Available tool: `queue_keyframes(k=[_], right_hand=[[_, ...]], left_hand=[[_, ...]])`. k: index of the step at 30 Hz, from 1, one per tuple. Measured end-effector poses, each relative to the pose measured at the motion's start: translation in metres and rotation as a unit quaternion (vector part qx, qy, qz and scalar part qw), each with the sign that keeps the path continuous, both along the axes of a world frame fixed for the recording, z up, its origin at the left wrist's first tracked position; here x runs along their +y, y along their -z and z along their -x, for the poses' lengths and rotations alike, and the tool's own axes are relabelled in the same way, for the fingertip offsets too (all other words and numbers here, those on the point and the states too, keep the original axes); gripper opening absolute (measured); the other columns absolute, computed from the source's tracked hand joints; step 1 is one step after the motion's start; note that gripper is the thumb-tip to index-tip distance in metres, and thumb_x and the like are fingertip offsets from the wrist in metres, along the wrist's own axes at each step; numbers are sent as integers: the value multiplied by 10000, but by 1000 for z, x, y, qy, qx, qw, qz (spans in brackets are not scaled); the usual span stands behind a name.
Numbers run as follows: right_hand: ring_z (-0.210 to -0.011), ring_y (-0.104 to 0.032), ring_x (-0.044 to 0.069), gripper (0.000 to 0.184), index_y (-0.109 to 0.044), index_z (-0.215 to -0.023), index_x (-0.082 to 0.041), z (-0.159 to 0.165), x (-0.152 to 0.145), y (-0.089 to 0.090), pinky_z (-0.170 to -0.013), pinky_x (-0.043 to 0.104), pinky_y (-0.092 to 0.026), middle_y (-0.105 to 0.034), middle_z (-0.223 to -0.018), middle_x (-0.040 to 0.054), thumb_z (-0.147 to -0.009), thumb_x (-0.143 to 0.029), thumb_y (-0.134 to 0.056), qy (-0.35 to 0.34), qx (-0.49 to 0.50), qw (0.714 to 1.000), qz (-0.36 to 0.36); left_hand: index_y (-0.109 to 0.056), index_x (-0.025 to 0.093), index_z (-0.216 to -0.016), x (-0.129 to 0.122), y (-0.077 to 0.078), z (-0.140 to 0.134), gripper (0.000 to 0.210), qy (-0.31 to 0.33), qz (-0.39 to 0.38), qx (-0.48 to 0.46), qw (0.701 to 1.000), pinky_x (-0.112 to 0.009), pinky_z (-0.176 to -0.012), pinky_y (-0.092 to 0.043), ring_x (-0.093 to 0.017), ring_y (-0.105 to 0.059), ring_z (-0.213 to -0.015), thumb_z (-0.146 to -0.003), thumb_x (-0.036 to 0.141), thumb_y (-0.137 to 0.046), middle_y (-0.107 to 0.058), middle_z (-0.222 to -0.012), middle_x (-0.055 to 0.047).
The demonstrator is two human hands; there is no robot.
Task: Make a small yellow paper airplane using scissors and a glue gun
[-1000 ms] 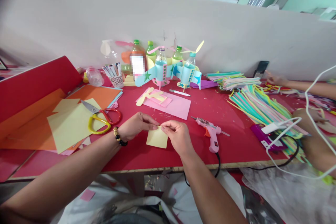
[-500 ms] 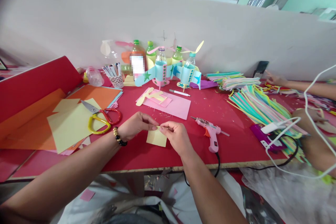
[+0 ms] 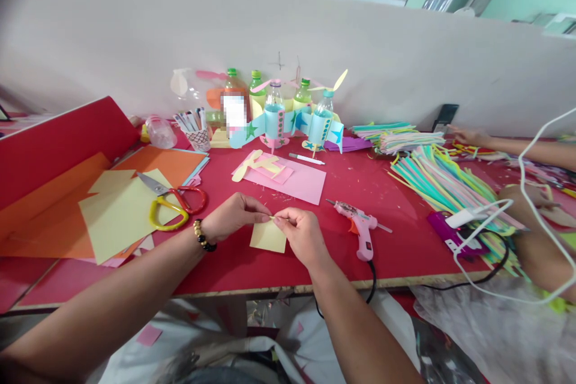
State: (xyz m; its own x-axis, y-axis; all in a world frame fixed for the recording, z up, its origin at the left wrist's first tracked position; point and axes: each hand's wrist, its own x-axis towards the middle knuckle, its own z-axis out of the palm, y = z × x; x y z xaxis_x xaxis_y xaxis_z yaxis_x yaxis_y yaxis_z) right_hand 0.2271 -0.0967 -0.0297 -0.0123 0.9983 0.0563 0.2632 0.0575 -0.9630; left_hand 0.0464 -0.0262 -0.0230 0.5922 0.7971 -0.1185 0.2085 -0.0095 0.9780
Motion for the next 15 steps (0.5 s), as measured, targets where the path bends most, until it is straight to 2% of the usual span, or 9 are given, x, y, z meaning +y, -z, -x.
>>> queue_keyframes(k=[11, 15], right_hand=[[-583, -509, 126, 184, -686, -789, -160, 0, 0, 1, -545, 229, -386, -613, -641, 0, -815, -314, -590, -2, -26, 1000, -14], [-569, -496, 121, 196, -681, -763, -158, 0, 0, 0, -527, 222, -371, -590, -612, -9, -818, -319, -584, 4, -31, 999, -14]], left_hand=[[-732, 118, -799, -3, 0, -1, 269, 2, -43, 26, 999, -217, -584, -411, -125, -549, -628, -687, 362, -716, -682, -710, -37], [-730, 115, -815, -3, -1, -1, 308, 15, -29, 19, 999, -228, -596, -432, -139, -567, -645, -705, 401, -697, -691, -736, -47]])
